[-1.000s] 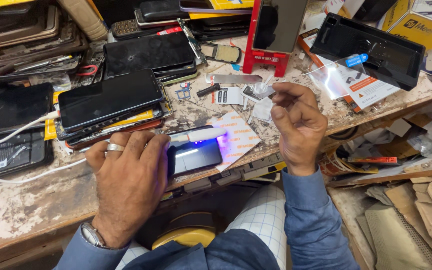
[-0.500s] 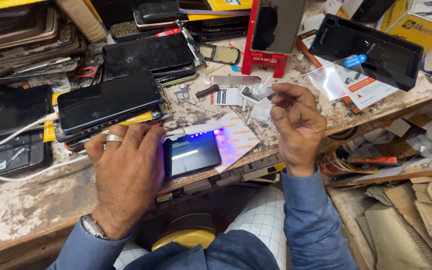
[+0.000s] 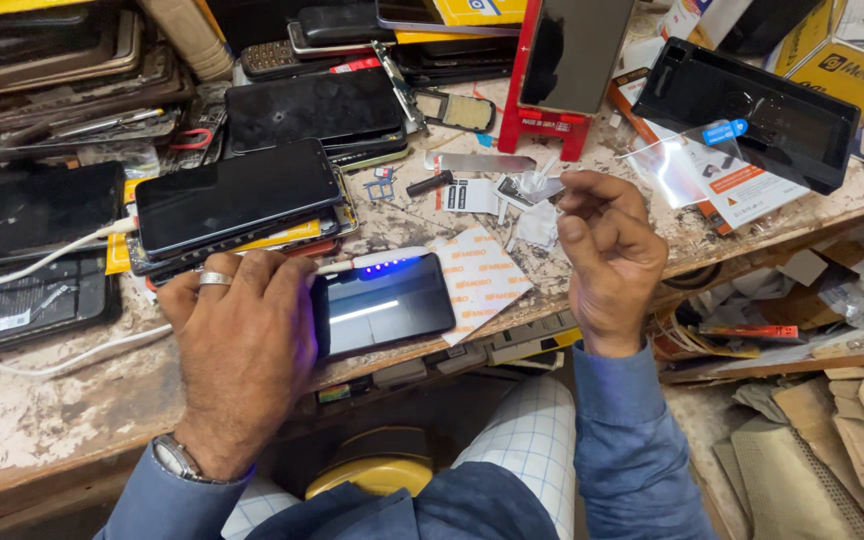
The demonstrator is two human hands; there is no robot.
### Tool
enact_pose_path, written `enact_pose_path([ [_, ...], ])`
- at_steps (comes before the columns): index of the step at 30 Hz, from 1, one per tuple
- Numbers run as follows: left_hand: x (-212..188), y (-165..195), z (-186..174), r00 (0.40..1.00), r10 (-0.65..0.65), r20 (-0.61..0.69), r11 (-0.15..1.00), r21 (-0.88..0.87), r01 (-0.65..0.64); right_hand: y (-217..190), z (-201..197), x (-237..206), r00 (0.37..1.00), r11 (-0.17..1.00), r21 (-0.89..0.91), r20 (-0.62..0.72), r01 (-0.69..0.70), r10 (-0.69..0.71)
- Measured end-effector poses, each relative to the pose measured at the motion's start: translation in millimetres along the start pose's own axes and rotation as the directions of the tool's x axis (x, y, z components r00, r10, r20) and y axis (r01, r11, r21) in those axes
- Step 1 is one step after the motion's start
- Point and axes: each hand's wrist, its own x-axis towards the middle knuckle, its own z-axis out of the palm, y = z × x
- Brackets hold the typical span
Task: The person uses a handheld UV curing lamp to cure adhesive on a smartphone screen. They move the lamp across the screen surface repeatedly. Later, they pick up a second phone and interact with its screen.
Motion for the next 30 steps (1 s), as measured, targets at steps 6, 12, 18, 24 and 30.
enact_pose_path([
  [6,-10,-11,-1,1.0,-0.028,0.012,1.0,-0.002,0.028,3,4,-6,1.0,1.0,-0.004,-0.004,-0.003,0.003],
  [12,-22,-24,-4,0.999,-0.051,0.012,0.999,0.02,0.05,5,9,-13,1.0,1.0,-0.022,-0.018,-0.015,0.014],
  [18,-33,-38,-6,0.996,-0.085,0.017,0.996,0.002,0.085,7,11,-17,1.0,1.0,-0.029,-0.019,-0.007,0.006],
  [24,-42,-50,-8,0.995,-0.105,0.0,0.994,0.008,0.105,9,15,-21,1.0,1.0,-0.023,-0.021,-0.008,0.008],
  [30,-49,-60,-13,0.994,-0.112,0.003,0.993,0.037,0.111,10,19,-23,1.0,1.0,-0.02,-0.026,-0.014,0.013],
])
